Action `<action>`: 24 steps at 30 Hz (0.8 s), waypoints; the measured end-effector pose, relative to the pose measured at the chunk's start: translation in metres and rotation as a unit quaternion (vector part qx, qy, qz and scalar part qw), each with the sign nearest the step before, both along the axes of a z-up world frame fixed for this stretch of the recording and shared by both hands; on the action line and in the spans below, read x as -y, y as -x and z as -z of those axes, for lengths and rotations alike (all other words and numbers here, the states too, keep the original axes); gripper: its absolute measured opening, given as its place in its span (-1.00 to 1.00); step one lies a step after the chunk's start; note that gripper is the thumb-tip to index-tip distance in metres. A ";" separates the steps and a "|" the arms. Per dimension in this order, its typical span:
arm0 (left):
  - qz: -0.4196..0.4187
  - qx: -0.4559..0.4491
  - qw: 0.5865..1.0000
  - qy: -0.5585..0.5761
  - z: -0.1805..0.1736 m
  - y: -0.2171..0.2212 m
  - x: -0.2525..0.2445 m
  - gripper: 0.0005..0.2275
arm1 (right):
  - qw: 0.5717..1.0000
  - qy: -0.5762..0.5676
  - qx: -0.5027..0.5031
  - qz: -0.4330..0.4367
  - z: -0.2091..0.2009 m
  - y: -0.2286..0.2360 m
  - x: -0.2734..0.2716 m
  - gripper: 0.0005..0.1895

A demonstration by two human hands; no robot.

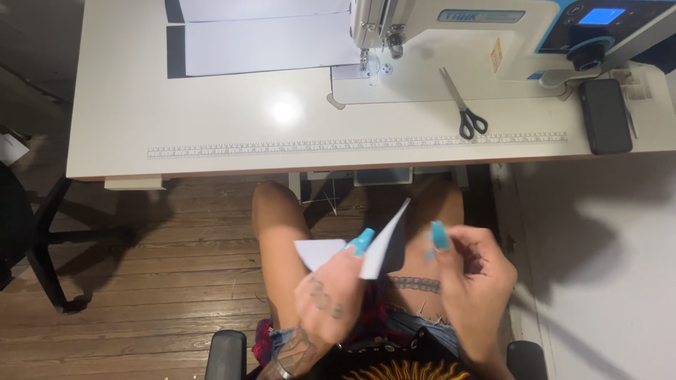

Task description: Folding and aligning leather pieces on a sewing machine table to prepare for assembly

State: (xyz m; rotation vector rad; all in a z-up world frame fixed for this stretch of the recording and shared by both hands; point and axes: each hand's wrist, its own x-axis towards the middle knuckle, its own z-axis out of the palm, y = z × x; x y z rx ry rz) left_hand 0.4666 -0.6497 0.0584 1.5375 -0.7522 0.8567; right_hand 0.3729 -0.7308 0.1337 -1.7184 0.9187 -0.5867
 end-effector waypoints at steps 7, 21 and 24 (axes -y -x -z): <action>0.154 0.321 0.925 -0.130 -0.019 -0.001 0.009 -0.95 | 0.959 0.071 -0.260 -0.092 0.000 0.018 0.027 -0.54; 0.614 -0.186 0.740 -0.202 -0.040 -0.047 0.015 -0.76 | 0.832 0.355 -0.244 -0.349 -0.021 0.023 0.054 -0.81; 0.563 -0.247 0.775 -0.146 -0.027 -0.035 0.005 -0.91 | 0.910 0.263 -0.099 -0.304 -0.028 0.027 0.051 -0.87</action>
